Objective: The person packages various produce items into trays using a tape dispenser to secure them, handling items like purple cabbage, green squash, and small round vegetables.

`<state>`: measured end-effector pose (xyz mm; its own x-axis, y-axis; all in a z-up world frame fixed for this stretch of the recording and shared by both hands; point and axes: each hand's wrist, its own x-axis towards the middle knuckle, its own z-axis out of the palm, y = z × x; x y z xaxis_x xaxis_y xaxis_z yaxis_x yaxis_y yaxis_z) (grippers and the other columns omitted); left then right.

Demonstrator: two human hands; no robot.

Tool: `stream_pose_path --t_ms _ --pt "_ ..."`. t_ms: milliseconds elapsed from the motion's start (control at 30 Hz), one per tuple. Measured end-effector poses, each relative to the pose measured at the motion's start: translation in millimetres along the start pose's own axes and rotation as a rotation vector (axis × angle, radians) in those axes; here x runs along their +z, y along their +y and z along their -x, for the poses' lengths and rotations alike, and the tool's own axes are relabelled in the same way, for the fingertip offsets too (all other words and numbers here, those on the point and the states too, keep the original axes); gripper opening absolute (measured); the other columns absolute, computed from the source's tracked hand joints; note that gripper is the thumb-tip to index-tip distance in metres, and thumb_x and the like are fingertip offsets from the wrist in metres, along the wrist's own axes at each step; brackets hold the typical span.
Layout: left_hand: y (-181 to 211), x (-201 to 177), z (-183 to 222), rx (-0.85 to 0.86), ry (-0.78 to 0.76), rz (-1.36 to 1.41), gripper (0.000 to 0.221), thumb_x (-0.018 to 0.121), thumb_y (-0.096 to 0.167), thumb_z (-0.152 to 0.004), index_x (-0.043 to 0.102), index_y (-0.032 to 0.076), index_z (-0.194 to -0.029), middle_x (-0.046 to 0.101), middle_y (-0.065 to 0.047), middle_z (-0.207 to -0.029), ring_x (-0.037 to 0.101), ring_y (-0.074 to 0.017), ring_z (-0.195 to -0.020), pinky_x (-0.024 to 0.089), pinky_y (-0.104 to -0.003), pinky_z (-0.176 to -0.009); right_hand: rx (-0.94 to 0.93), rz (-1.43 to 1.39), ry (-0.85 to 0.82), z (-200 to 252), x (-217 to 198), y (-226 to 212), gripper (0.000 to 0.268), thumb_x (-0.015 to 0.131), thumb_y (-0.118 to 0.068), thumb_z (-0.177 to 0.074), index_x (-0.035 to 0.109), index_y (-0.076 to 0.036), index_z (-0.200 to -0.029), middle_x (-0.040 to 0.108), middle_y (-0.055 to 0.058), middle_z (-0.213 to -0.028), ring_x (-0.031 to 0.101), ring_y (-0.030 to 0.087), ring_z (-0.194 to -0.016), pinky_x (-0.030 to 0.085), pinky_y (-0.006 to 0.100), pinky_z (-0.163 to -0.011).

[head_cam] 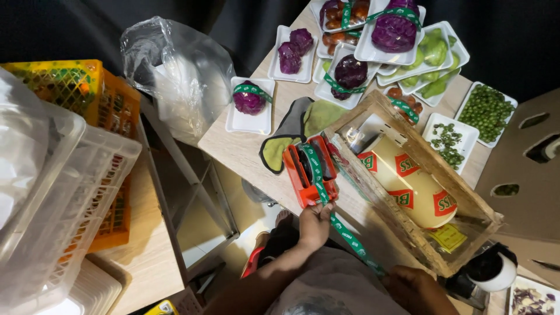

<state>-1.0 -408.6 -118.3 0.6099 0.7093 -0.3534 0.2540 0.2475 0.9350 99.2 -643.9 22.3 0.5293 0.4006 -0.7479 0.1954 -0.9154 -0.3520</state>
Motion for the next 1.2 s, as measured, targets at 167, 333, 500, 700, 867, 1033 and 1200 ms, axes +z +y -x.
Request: stream_pose_path --t_ms 167,333,500,700,867,1033,1200 --pt "-43 -4 -20 0.028 -0.022 -0.232 0.025 0.06 0.025 -0.1 0.078 0.015 -0.085 0.067 0.008 -0.084 0.064 -0.0095 -0.085 0.051 -0.028 -0.076 0.029 0.041 -0.04 -8 2 -10 0.025 0.07 -0.038 -0.093 0.076 -0.02 -0.076 0.068 -0.007 -0.07 0.06 0.004 -0.074 0.049 0.024 -0.07" --pt "-62 -11 -31 0.145 -0.122 -0.425 0.026 0.056 0.017 -0.093 0.081 0.023 -0.096 0.08 0.002 -0.108 0.074 -0.0181 -0.107 0.054 -0.028 -0.093 -0.006 0.005 -0.077 -39 11 30 0.013 0.073 -0.027 -0.089 0.083 -0.021 -0.082 0.075 -0.009 -0.076 0.063 0.004 -0.077 0.052 0.02 -0.074" --pt "74 -32 22 0.693 -0.295 -0.078 0.03 0.063 0.01 -0.099 0.072 0.014 -0.127 0.072 -0.008 -0.112 0.059 -0.0259 -0.103 0.045 -0.036 -0.085 -0.146 -0.062 0.119 -65 -38 125 0.023 0.084 -0.022 -0.08 0.095 -0.019 -0.1 0.094 -0.005 -0.108 0.084 0.008 -0.098 0.06 0.025 -0.094" --pt "177 -44 -9 0.598 -0.204 0.233 0.02 0.07 0.009 -0.095 0.075 0.017 -0.112 0.071 -0.012 -0.128 0.056 -0.0123 -0.087 0.052 -0.025 -0.073 0.121 -0.486 0.108 -15 -112 4 0.037 0.067 0.005 -0.097 0.084 0.004 -0.13 0.086 0.025 -0.104 0.076 0.036 -0.088 0.061 0.047 -0.078" --pt "260 -80 -97 0.454 -0.038 0.253 0.067 0.075 0.013 -0.087 0.048 0.007 -0.148 0.074 0.0 -0.087 0.057 -0.0054 -0.066 0.049 -0.018 -0.064 -0.415 -0.172 0.308 -7 -190 -148 0.042 0.071 -0.014 -0.084 0.08 -0.018 -0.125 0.077 -0.001 -0.138 0.076 0.02 -0.093 0.06 0.036 -0.081" --pt "280 -108 -244 0.457 0.064 0.349 0.03 0.068 0.03 -0.095 0.077 0.01 -0.115 0.074 -0.001 -0.079 0.058 -0.0076 -0.068 0.048 -0.022 -0.067 -0.766 -0.105 0.354 -47 -246 -288 0.059 0.059 -0.002 -0.097 0.055 -0.017 -0.155 0.063 0.012 -0.065 0.063 0.02 -0.065 0.044 0.034 -0.067" --pt "255 -129 -417 0.4 0.269 0.379 0.016 0.074 0.013 -0.086 0.084 0.007 -0.097 0.082 -0.003 -0.092 0.07 -0.0073 -0.084 0.055 -0.02 -0.078 -0.678 -0.344 0.351 -131 -261 -404 0.047 0.064 -0.014 -0.097 0.062 -0.02 -0.144 0.061 0.001 -0.069 0.056 0.006 -0.059 0.034 0.017 -0.05"
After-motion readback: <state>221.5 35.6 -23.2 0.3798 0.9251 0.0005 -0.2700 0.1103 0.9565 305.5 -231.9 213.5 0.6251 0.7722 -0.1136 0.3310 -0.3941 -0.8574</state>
